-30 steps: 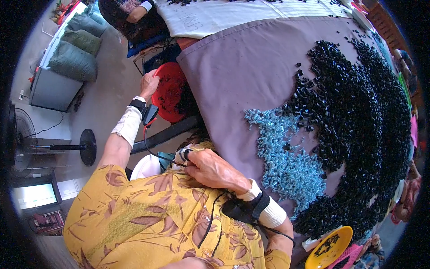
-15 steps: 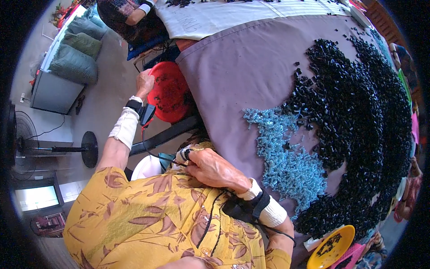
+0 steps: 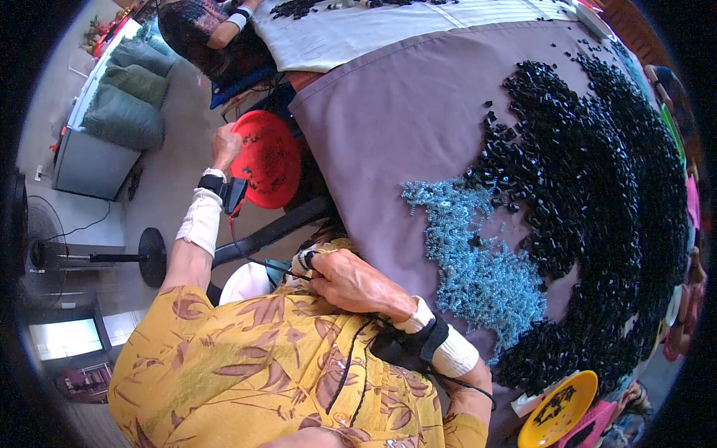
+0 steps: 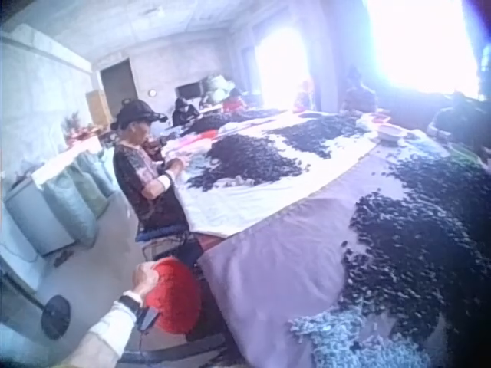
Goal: Sorting small black plastic or rubber shoe components by hand on a work table.
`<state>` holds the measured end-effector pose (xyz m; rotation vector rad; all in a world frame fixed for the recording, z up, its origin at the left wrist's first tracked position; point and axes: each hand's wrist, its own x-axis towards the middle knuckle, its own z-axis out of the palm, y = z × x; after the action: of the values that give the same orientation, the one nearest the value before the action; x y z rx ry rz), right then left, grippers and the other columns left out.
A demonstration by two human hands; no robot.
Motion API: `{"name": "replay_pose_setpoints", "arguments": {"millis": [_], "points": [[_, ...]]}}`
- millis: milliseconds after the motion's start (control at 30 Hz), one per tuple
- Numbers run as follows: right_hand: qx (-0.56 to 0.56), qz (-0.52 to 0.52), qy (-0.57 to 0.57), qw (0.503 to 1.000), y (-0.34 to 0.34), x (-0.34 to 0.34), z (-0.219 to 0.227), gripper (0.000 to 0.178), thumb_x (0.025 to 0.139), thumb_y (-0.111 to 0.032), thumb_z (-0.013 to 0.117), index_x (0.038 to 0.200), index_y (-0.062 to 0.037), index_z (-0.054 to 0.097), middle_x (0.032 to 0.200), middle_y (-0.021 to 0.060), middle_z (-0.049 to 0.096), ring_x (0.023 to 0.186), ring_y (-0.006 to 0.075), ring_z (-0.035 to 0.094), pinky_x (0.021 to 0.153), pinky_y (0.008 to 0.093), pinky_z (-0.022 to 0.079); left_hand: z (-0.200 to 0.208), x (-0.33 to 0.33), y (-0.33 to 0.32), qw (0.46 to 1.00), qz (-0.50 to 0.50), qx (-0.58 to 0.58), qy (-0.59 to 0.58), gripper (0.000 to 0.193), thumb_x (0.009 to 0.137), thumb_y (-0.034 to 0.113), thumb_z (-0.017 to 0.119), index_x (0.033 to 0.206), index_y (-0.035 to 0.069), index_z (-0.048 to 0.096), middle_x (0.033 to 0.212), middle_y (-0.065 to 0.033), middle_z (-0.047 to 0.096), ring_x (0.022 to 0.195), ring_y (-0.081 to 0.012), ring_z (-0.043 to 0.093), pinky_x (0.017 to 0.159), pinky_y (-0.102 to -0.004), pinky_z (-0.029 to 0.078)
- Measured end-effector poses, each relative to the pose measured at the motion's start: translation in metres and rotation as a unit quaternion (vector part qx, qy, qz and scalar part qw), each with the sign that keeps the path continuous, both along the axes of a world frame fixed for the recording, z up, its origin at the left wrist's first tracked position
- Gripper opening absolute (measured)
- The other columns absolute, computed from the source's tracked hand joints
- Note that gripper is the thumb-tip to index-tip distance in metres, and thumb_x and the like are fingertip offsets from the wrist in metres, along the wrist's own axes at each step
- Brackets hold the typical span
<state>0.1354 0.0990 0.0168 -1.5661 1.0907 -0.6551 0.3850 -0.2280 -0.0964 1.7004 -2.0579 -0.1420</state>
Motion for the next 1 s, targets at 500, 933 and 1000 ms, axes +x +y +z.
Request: {"name": "replay_pose_setpoints", "arguments": {"millis": [500, 933, 1000], "points": [[0.008, -0.002, -0.033, 0.999, 0.001, 0.001, -0.005, 0.019, 0.078, -0.008, 0.051, 0.078, 0.0106, 0.052, 0.076, 0.0274, 0.057, 0.076, 0.0415, 0.058, 0.069, 0.045, 0.044, 0.056, 0.051, -0.049, 0.868, 0.173, -0.159, 0.436, 0.041, 0.079, 0.006, 0.061, 0.115, -0.009, 0.049, 0.112, -0.0227, 0.056, 0.1, -0.0287, 0.057, 0.086, -0.037, 0.046], [0.008, -0.098, -0.02, 0.995, 0.024, -0.022, -0.007, 0.019, 0.08, -0.013, 0.056, 0.08, 0.0059, 0.056, 0.074, 0.023, 0.06, 0.073, 0.0394, 0.058, 0.065, 0.0423, 0.044, 0.036, -0.211, 0.01, 0.798, -0.186, 0.269, 0.505, 0.026, 0.079, 0.003, 0.059, 0.105, -0.002, 0.06, 0.094, -0.009, 0.064, 0.081, -0.0155, 0.061, 0.076, -0.0287, 0.049], [0.007, -0.114, -0.039, 0.993, 0.028, -0.026, -0.008, 0.02, 0.08, -0.014, 0.056, 0.078, 0.0061, 0.055, 0.073, 0.0237, 0.059, 0.072, 0.0402, 0.058, 0.064, 0.0428, 0.043, 0.031, -0.225, 0.024, 0.789, -0.192, 0.295, 0.503, 0.025, 0.078, 0.002, 0.057, 0.103, -0.002, 0.06, 0.092, -0.0091, 0.064, 0.08, -0.0154, 0.061, 0.075, -0.0293, 0.049]]}}
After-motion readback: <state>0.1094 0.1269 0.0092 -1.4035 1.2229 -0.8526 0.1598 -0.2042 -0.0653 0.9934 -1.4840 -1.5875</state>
